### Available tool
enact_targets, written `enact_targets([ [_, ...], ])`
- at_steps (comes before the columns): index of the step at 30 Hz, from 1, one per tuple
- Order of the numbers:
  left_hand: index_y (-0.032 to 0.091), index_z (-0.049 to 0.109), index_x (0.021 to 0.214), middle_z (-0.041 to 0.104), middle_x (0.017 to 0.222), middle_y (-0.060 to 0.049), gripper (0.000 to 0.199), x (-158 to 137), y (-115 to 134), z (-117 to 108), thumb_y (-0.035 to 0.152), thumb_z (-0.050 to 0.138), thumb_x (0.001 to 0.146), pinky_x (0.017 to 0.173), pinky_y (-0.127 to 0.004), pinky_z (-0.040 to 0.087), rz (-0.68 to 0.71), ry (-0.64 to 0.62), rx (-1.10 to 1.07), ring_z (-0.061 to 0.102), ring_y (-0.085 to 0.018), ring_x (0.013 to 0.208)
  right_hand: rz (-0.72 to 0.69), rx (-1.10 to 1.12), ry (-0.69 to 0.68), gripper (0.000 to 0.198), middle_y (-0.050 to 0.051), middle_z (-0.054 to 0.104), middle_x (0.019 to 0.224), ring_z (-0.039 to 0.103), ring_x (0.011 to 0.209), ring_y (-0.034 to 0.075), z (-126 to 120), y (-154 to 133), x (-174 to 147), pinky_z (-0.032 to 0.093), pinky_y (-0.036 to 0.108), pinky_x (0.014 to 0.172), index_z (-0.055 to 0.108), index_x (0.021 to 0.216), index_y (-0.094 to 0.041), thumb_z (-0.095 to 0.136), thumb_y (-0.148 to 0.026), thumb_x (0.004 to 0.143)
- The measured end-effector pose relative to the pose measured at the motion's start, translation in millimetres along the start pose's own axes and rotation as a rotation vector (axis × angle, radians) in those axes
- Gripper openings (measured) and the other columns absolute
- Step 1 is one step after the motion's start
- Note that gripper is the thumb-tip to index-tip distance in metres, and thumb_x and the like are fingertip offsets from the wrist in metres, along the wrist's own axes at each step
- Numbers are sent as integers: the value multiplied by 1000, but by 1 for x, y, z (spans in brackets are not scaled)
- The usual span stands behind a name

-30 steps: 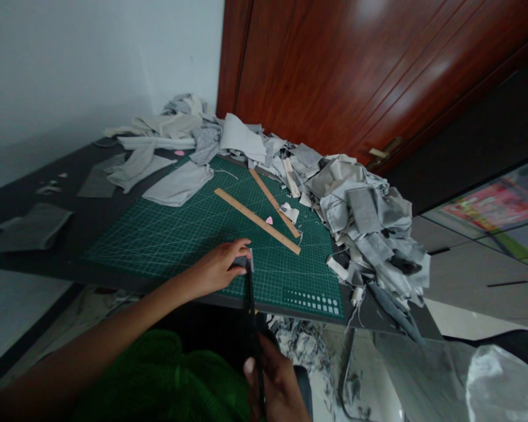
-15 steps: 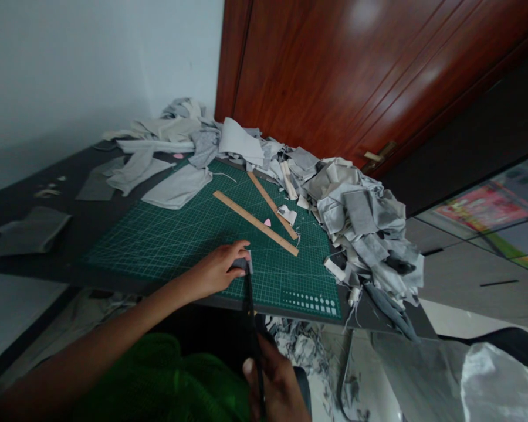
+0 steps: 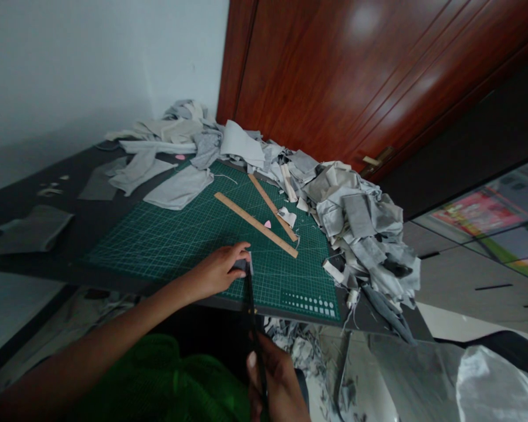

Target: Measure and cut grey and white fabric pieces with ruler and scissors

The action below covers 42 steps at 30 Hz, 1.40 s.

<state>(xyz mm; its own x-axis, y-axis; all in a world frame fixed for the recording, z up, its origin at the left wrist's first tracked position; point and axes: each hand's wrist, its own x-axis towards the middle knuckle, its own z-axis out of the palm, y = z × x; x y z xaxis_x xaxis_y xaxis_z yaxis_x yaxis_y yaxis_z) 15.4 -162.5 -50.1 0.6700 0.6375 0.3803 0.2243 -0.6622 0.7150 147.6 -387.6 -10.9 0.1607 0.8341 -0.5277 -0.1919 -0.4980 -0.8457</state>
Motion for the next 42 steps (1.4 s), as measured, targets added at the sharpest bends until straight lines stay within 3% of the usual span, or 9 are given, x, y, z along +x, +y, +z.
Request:
enact_targets([
  [13,19,37,142,70,119,-12,66,0,-1,1,9,62,81,100,-45,45,-6,10,-2,63,-28,113,28,-108,54,90,-11,42,50,34,36,6,5,-11,-6,33,16,34,59,134,-14,73,-77,71],
  [20,20,36,143,71,119,-11,67,0,-1,2,9,61,81,100,-46,45,2,10,-16,63,-29,113,19,-98,198,105,-10,46,51,41,40,9,8,-2,-11,36,19,37,47,146,-11,73,-78,70],
  [28,18,36,141,71,119,-11,67,1,2,0,9,63,80,99,-44,45,-25,-12,-17,63,-28,112,-13,-186,124,99,-10,43,51,37,41,7,5,-7,-11,34,18,38,53,143,-13,68,-81,73],
  [34,19,37,141,70,118,-11,65,1,-1,1,10,63,81,100,-44,45,-4,-6,-18,62,-28,112,-41,-217,-26,83,-11,38,50,30,39,5,5,-14,-7,30,16,35,58,136,-11,67,-72,81],
  [42,15,37,140,69,121,-12,65,1,-1,1,10,65,81,102,-44,45,-9,-8,23,61,-29,115,-14,-96,-78,83,-13,36,48,29,36,5,-8,-3,4,36,16,33,56,133,-10,73,-70,78],
])
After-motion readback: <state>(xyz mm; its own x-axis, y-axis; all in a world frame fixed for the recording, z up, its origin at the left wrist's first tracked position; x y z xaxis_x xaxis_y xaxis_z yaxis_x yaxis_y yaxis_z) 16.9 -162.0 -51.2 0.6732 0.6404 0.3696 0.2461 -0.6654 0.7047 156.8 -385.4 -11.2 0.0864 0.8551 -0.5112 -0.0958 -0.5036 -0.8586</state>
